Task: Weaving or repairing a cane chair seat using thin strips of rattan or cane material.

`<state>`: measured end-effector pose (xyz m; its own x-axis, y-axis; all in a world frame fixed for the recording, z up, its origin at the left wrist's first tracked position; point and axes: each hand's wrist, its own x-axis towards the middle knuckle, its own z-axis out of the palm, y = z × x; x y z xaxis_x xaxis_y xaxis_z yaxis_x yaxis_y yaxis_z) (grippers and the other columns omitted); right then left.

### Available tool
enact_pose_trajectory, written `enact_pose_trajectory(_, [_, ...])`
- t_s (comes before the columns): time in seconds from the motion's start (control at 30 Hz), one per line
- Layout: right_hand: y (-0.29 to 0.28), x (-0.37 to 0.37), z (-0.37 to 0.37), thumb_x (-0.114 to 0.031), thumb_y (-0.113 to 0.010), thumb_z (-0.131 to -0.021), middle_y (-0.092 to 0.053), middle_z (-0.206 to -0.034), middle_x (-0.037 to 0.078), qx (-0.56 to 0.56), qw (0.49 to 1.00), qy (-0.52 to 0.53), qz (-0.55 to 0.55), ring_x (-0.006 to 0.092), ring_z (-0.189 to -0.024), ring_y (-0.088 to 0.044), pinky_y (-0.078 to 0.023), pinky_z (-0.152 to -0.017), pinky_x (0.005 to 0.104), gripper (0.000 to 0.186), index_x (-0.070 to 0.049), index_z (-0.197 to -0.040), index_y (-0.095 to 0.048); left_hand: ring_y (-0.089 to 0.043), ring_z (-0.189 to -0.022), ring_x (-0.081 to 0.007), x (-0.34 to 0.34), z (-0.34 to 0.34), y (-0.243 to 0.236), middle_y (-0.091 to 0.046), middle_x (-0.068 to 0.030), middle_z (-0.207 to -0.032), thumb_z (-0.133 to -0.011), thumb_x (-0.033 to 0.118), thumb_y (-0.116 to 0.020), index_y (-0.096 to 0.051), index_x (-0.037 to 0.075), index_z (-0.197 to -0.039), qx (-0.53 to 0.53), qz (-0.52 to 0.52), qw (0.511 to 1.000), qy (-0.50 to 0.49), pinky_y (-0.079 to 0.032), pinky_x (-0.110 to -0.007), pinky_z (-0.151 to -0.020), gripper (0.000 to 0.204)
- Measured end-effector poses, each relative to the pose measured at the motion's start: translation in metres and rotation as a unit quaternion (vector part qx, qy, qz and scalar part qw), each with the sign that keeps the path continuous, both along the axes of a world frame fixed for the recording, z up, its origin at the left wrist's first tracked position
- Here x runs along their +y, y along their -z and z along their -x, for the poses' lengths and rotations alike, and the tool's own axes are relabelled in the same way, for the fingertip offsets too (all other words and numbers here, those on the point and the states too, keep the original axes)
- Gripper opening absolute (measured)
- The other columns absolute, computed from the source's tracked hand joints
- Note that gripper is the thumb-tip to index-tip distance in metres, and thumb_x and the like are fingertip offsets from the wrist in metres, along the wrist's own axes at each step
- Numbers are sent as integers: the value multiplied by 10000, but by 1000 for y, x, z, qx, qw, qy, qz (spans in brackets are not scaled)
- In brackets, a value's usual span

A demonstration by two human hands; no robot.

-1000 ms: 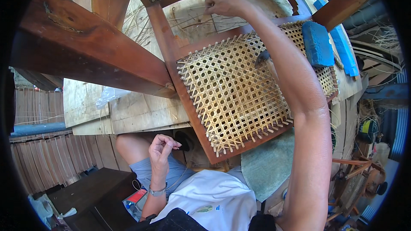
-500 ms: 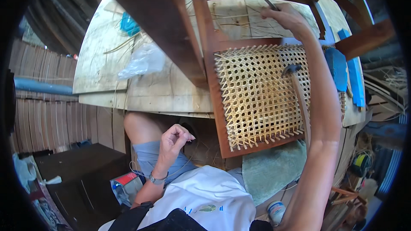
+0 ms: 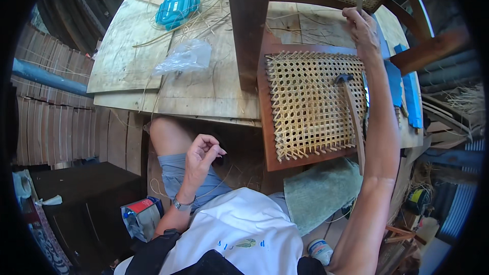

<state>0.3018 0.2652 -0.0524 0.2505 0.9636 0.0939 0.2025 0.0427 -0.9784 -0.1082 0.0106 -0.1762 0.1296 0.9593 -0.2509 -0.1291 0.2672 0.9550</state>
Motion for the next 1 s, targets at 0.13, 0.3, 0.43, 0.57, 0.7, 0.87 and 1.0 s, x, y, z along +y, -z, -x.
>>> enact_pose_trajectory(0.13, [-26, -26, 2, -189, -649, -879, -463, -618, -46, 140, 970, 97, -175, 32, -403, -300, -206, -380, 216, 186, -83, -747, -571, -650, -855, -121, -1, 3, -12, -634, -54, -918, -973, 69, -568, -564, 8, -1113, -6, -17, 1000, -23, -513, -243, -760, 152])
enact_pose_trajectory(0.3, [-50, -96, 6, -179, -648, -904, -457, -633, -40, 202, 944, 147, -215, 33, -410, -296, -199, -381, 221, 160, -33, -849, -611, -661, -880, -129, -4, -2, -42, -654, -65, -935, -977, 38, -550, -584, -7, -1097, 10, -89, 996, -31, -517, -244, -786, 133])
enact_pose_trajectory(0.43, [-30, -204, 52, -202, -642, -941, -409, -591, -76, 221, 937, 229, -147, 17, -430, -276, -167, -400, 219, 169, -34, -955, -634, -673, -972, -156, -17, -27, -80, -696, -120, -1028, -996, 21, -528, -626, -49, -1185, 45, -172, 978, 105, -522, -265, -900, 224])
enact_pose_trajectory(0.57, [12, -322, 113, -212, -609, -951, -453, -605, -61, 289, 931, 222, -13, 17, -404, -278, -194, -389, 205, 182, -31, -931, -611, -657, -1070, -198, -12, -85, -89, -679, -165, -1157, -1026, 116, -527, -539, -77, -1320, -94, -19, 967, 234, -529, -323, -953, 352])
enact_pose_trajectory(0.7, [37, -397, 145, -151, -626, -924, -509, -634, -25, 378, 900, 203, 70, 20, -402, -295, -216, -387, 195, 127, -36, -869, -626, -668, -1058, -196, -15, -125, -81, -689, -160, -1131, -1012, 207, -574, -541, -62, -1323, -190, 110, 933, 286, -540, -323, -931, 413])
enact_pose_trajectory(0.87, [45, -445, 122, -131, -671, -858, -577, -645, 20, 330, 912, 215, 115, 17, -405, -324, -224, -382, 186, 126, -19, -811, -636, -727, -907, -207, -13, -135, -86, -715, -129, -1024, -993, 179, -599, -646, -9, -1123, -216, 89, 937, 260, -606, -311, -778, 233])
enact_pose_trajectory(1.0, [39, -480, 82, -133, -711, -801, -597, -639, 43, 307, 917, 187, 171, 9, -420, -357, -235, -389, 177, 153, -1, -781, -636, -728, -890, -247, 3, -129, -99, -712, -175, -989, -976, 106, -612, -615, -66, -1151, -145, -53, 979, 135, -616, -338, -799, 246])
